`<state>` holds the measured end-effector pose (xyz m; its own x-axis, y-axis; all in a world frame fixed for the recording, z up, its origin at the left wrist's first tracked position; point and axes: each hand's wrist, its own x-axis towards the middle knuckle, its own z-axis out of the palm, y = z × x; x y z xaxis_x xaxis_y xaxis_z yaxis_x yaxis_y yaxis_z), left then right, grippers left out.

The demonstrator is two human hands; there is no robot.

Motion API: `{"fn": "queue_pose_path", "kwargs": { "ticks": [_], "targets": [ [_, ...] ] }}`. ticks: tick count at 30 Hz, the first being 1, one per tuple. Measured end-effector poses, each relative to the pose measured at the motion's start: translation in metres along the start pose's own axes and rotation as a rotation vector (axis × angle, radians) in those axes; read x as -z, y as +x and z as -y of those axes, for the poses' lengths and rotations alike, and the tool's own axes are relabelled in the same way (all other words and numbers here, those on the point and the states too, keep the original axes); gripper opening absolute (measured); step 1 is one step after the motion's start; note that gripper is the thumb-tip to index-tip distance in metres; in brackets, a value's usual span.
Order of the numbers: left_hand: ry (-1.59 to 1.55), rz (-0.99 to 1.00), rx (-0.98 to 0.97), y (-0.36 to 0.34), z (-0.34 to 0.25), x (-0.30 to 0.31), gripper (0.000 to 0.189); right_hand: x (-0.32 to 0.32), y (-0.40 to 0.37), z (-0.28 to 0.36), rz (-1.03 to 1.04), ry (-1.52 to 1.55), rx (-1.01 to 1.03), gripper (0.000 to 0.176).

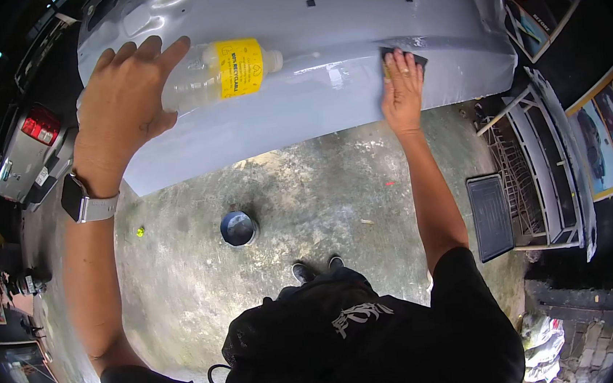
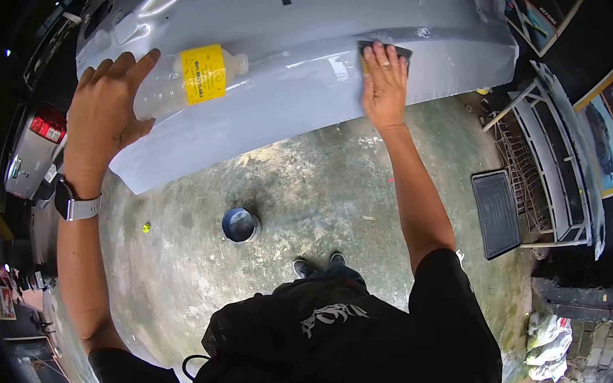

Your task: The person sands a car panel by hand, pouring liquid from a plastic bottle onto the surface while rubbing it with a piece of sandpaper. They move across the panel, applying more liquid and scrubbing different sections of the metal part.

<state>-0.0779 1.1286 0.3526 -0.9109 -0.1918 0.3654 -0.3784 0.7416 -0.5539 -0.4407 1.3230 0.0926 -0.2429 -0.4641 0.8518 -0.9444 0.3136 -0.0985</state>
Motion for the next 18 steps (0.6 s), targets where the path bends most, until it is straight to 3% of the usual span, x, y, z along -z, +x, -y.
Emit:
{"fn": "queue_pose_path", "kwargs": {
  "ticks": [2,8,10,13,14,18],
  "targets": [
    [0.094,-0.035,-0.048,0.003,0.004,0.006,0.094,-0.004,-0.015,0.006,-0.141,-0.005,-0.206,0.049],
    [0.21,-0.047,-0.168,0.047,-0.01,0.024,0.09,-0.073,-0.026,0.216,0.04,0.231,0.302,0.051],
    [0.204,-0.024,-0.162,0.062,-0.029,0.034,0.091,-0.074,-0.024,0.242,0.072,0.268,0.342,0.048],
    [0.219,0.059,-0.185,0.071,-0.045,0.043,0.092,-0.057,-0.026,0.195,0.207,0.158,0.474,0.05],
    [0.224,0.044,-0.183,0.07,-0.048,0.043,0.092,-0.049,-0.031,0.162,0.142,0.061,0.493,0.052],
    [0.201,0.006,-0.112,0.048,-0.035,0.034,0.093,-0.006,-0.064,0.004,0.063,0.044,0.337,0.053]
  ]
}}
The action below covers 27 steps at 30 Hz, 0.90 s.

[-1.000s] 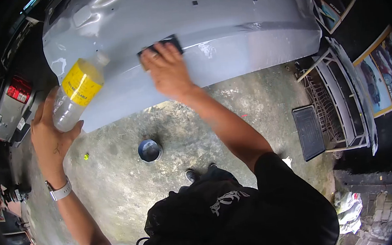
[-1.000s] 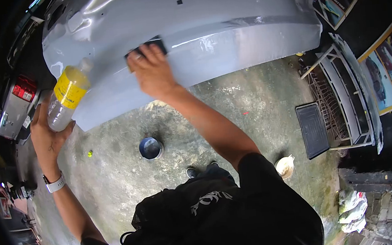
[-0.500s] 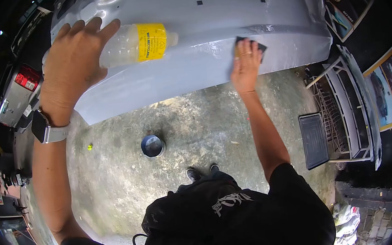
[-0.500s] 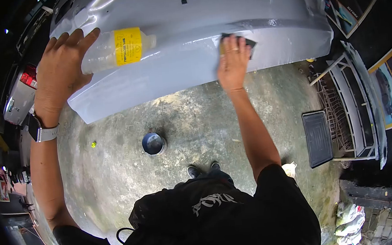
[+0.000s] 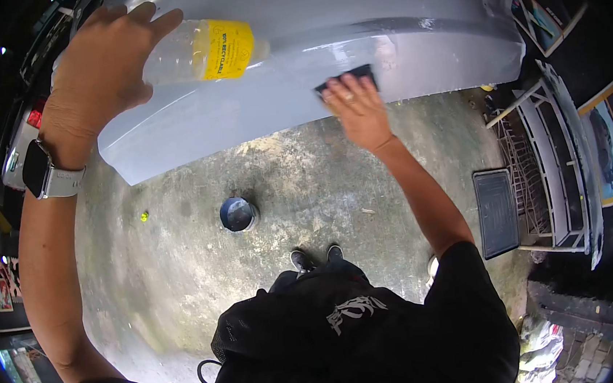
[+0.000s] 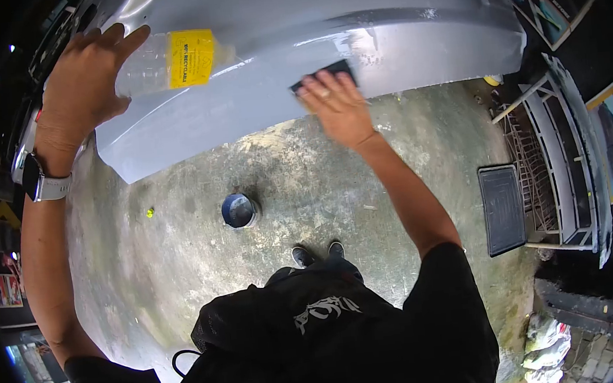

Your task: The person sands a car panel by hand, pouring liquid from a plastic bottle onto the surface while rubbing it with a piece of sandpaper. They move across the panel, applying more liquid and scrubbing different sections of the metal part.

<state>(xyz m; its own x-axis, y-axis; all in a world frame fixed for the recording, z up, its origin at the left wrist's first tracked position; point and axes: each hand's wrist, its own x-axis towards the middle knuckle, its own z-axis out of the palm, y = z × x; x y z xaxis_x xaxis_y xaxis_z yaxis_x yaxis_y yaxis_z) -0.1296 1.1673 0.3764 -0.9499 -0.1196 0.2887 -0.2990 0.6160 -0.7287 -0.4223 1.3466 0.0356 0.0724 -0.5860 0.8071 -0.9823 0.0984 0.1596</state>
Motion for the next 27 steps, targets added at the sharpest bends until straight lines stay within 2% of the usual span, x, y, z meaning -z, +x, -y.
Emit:
{"fn": "queue_pose_path", "kwargs": {
  "ticks": [2,3,5,6,7,8,9,11,13,14,16,17,19,21,23,24,25,27],
  "targets": [
    [0.029,0.034,0.01,-0.018,0.008,0.004,0.093,0.025,-0.034,-0.04,0.015,0.076,-0.104,0.055],
    [0.035,0.08,0.027,-0.029,0.014,0.002,0.094,0.021,-0.033,-0.036,0.013,0.091,-0.087,0.055],
    [0.038,0.138,0.054,-0.044,0.017,0.006,0.094,0.012,-0.038,-0.026,-0.104,0.071,-0.176,0.056],
    [0.06,0.189,0.079,-0.049,0.015,0.015,0.094,-0.007,-0.036,-0.011,-0.071,0.029,-0.097,0.057],
    [0.082,0.237,0.1,-0.05,0.013,0.02,0.095,-0.029,-0.025,0.016,-0.039,-0.016,-0.022,0.059],
    [0.084,0.237,0.095,-0.049,0.012,0.021,0.095,-0.033,-0.004,0.057,-0.082,0.063,0.029,0.058],
    [0.067,0.235,0.104,-0.047,0.01,0.021,0.096,-0.062,0.01,0.091,-0.131,0.013,0.063,0.053],
    [0.048,0.228,0.099,-0.038,0.002,0.022,0.097,-0.073,0.044,0.155,-0.001,0.098,0.17,0.045],
    [-0.001,0.185,0.086,-0.025,-0.004,0.021,0.1,-0.078,0.068,0.196,-0.011,0.262,0.186,0.044],
    [0.006,0.18,0.079,-0.019,-0.006,0.025,0.1,-0.071,0.072,0.193,-0.019,0.259,0.179,0.044],
    [-0.018,0.195,0.069,-0.009,-0.012,0.029,0.101,-0.058,0.073,0.181,0.103,0.154,0.287,0.043],
    [-0.02,0.194,0.074,-0.008,-0.011,0.029,0.101,-0.058,0.065,0.162,0.242,0.152,0.299,0.045],
    [-0.022,0.163,0.103,-0.011,-0.008,0.024,0.1,-0.035,0.034,0.099,0.289,0.019,0.224,0.057],
    [0.011,0.166,0.1,-0.018,0.002,0.013,0.1,-0.018,-0.006,0.028,0.054,0.017,0.049,0.058],
    [0.071,0.174,0.054,-0.023,0.016,0.007,0.101,0.01,-0.032,-0.03,-0.042,0.009,-0.141,0.054],
    [0.068,0.174,0.058,-0.025,0.019,0.005,0.101,0.017,-0.039,-0.042,-0.056,-0.008,-0.258,0.052],
    [0.085,0.156,0.07,-0.027,0.021,0.004,0.099,0.012,-0.037,-0.035,-0.056,-0.014,-0.255,0.052],
    [0.102,0.116,0.078,-0.021,0.007,0.025,0.097,-0.004,-0.026,-0.013,-0.206,-0.005,-0.433,0.051]
  ]
}}
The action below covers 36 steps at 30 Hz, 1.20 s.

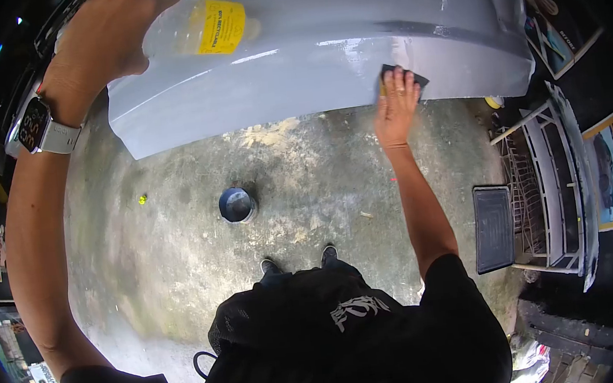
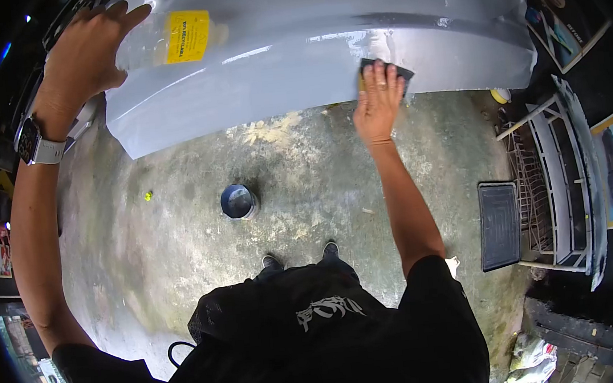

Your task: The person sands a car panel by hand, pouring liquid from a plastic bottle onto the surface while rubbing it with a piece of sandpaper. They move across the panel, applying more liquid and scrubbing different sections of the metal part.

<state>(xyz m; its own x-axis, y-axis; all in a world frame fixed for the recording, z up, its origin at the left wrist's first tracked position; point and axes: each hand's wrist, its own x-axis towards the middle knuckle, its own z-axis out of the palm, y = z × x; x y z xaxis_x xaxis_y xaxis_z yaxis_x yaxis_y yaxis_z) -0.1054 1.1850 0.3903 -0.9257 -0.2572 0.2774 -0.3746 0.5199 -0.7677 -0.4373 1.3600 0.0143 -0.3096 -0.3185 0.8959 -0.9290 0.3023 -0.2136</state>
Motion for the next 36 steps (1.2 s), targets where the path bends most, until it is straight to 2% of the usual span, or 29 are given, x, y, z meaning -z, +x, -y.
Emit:
{"fn": "queue_pose_path", "kwargs": {
  "ticks": [2,3,5,6,7,9,11,12,13,15,17,19,22,24,28,30,32,33,36],
  "targets": [
    [0.121,0.007,0.128,0.0,-0.029,0.06,0.036,-0.02,0.012,0.075,0.078,0.08,0.122,0.053],
    [0.122,-0.013,0.115,0.008,-0.017,0.054,0.036,-0.032,0.014,0.118,0.17,0.097,0.182,0.055],
    [-0.007,0.047,-0.13,0.032,0.011,0.034,0.036,-0.058,0.024,0.193,0.169,0.154,0.268,0.05],
    [0.0,-0.144,-0.191,0.025,0.003,0.051,0.03,-0.067,0.032,0.215,0.128,0.17,0.313,0.047],
    [0.0,-0.159,-0.192,0.029,0.003,0.055,0.03,-0.063,0.044,0.225,0.158,0.151,0.361,0.045],
    [-0.051,-0.18,-0.241,0.039,0.007,0.052,0.025,-0.064,0.057,0.203,0.25,0.088,0.488,0.044],
    [-0.072,-0.14,-0.241,0.043,0.015,0.047,0.022,-0.037,0.074,0.15,0.226,-0.058,0.404,0.044],
    [-0.077,-0.189,-0.212,0.037,0.019,0.05,0.022,-0.021,0.081,0.116,0.166,-0.005,0.302,0.045],
    [-0.081,-0.233,-0.182,0.031,0.022,0.051,0.022,-0.009,0.084,0.083,0.148,-0.106,0.172,0.045],
    [-0.022,-0.233,-0.191,0.028,0.034,0.044,0.021,0.008,0.087,0.027,0.071,-0.087,-0.034,0.046],
    [0.008,-0.169,-0.208,0.029,0.05,0.036,0.02,0.003,0.087,0.024,0.041,-0.041,-0.099,0.046],
    [-0.017,-0.235,-0.181,0.01,0.058,0.036,0.018,-0.017,0.085,0.058,-0.031,-0.055,-0.186,0.046],
    [-0.055,-0.198,-0.111,0.006,0.078,0.015,0.016,-0.065,0.08,0.183,0.074,0.03,0.069,0.047],
    [-0.091,-0.136,-0.138,0.005,0.09,0.0,0.016,-0.097,0.083,0.267,0.174,0.042,0.215,0.045],
    [-0.103,-0.194,-0.137,-0.033,0.106,-0.01,0.016,-0.119,0.088,0.353,0.296,0.109,0.432,0.042],
    [-0.071,-0.169,-0.136,-0.05,0.125,-0.023,0.017,-0.119,0.09,0.33,0.367,0.045,0.523,0.045],
    [-0.029,-0.122,-0.162,-0.072,0.143,-0.042,0.02,-0.097,0.092,0.294,0.336,-0.047,0.437,0.045],
    [-0.035,-0.11,-0.145,-0.082,0.151,-0.052,0.02,-0.085,0.09,0.266,0.278,0.011,0.366,0.047],
    [-0.076,-0.078,-0.073,-0.112,0.169,-0.083,0.018,-0.069,0.057,0.2,0.146,-0.06,0.195,0.048]
  ]
}}
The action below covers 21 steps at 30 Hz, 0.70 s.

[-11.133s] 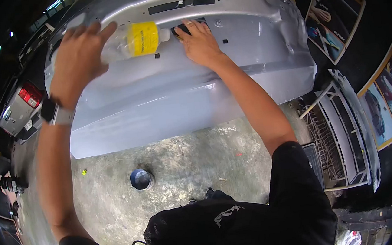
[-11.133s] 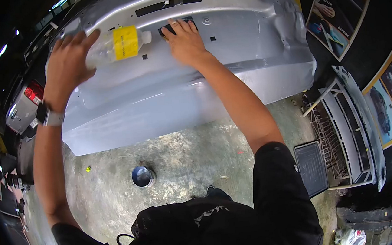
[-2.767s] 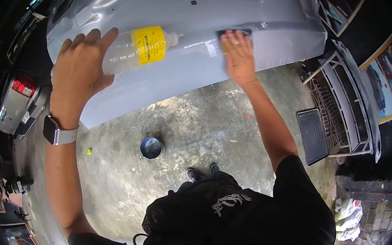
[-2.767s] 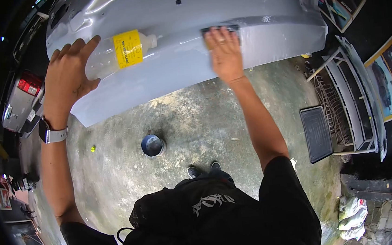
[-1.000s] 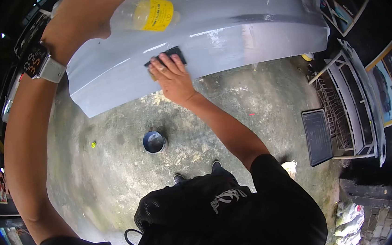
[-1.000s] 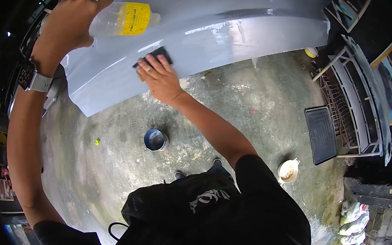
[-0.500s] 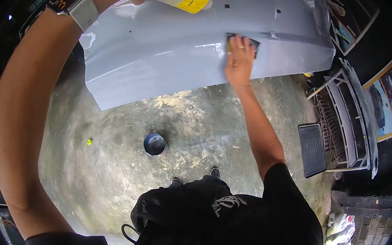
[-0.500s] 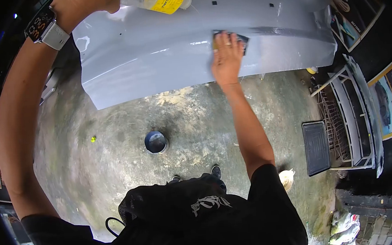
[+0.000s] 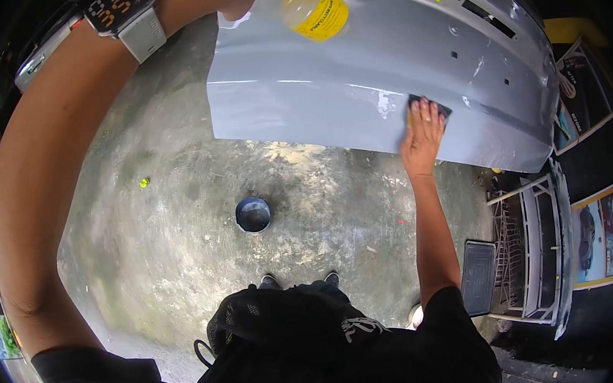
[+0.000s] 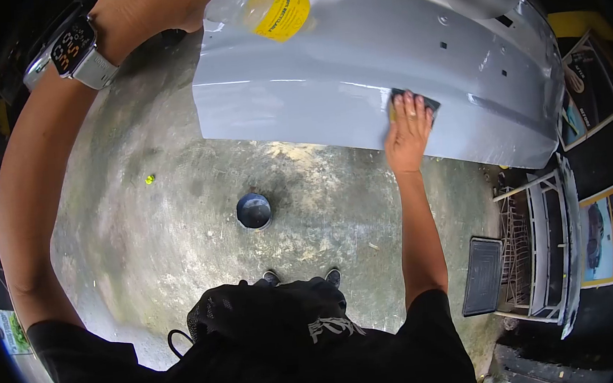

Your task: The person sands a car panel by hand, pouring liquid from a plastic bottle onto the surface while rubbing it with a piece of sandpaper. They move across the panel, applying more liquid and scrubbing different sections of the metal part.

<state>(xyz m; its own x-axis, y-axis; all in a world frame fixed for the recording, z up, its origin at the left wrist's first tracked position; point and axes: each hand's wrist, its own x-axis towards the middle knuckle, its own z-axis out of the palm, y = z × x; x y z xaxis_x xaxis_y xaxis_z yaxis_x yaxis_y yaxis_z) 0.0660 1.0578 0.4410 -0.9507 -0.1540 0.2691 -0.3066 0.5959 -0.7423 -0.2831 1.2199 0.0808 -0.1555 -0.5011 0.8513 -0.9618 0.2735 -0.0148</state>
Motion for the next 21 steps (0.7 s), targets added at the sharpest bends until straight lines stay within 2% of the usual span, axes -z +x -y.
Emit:
{"fn": "queue_pose_path", "kwargs": {
  "ticks": [3,6,8,9,12,14,16,20,21],
  "targets": [
    [0.056,-0.065,0.007,-0.029,0.008,-0.028,0.015,-0.018,-0.013,0.045,-0.059,0.04,-0.071,0.05],
    [0.05,-0.091,-0.062,-0.031,0.023,-0.058,0.014,-0.051,0.01,0.144,0.121,0.123,0.141,0.052],
    [0.048,-0.08,-0.084,-0.029,0.025,-0.061,0.012,-0.074,0.038,0.211,0.108,0.119,0.258,0.047],
    [0.048,-0.08,-0.084,-0.029,0.025,-0.06,0.012,-0.082,0.052,0.236,0.067,0.15,0.323,0.045],
    [0.08,-0.059,-0.087,-0.032,0.026,-0.062,0.011,-0.097,0.078,0.279,0.132,0.176,0.423,0.045],
    [0.094,-0.053,-0.095,-0.031,0.026,-0.061,0.011,-0.088,0.085,0.276,0.215,0.178,0.491,0.043],
    [0.099,-0.057,-0.093,-0.037,0.029,-0.062,0.011,-0.073,0.08,0.239,0.196,0.119,0.492,0.044],
    [0.111,-0.024,-0.097,-0.07,0.043,-0.067,0.011,-0.037,0.045,0.129,0.114,0.064,0.306,0.049],
    [0.115,-0.019,-0.085,-0.08,0.046,-0.068,0.011,-0.036,0.041,0.128,0.117,0.068,0.319,0.049]
  ]
}}
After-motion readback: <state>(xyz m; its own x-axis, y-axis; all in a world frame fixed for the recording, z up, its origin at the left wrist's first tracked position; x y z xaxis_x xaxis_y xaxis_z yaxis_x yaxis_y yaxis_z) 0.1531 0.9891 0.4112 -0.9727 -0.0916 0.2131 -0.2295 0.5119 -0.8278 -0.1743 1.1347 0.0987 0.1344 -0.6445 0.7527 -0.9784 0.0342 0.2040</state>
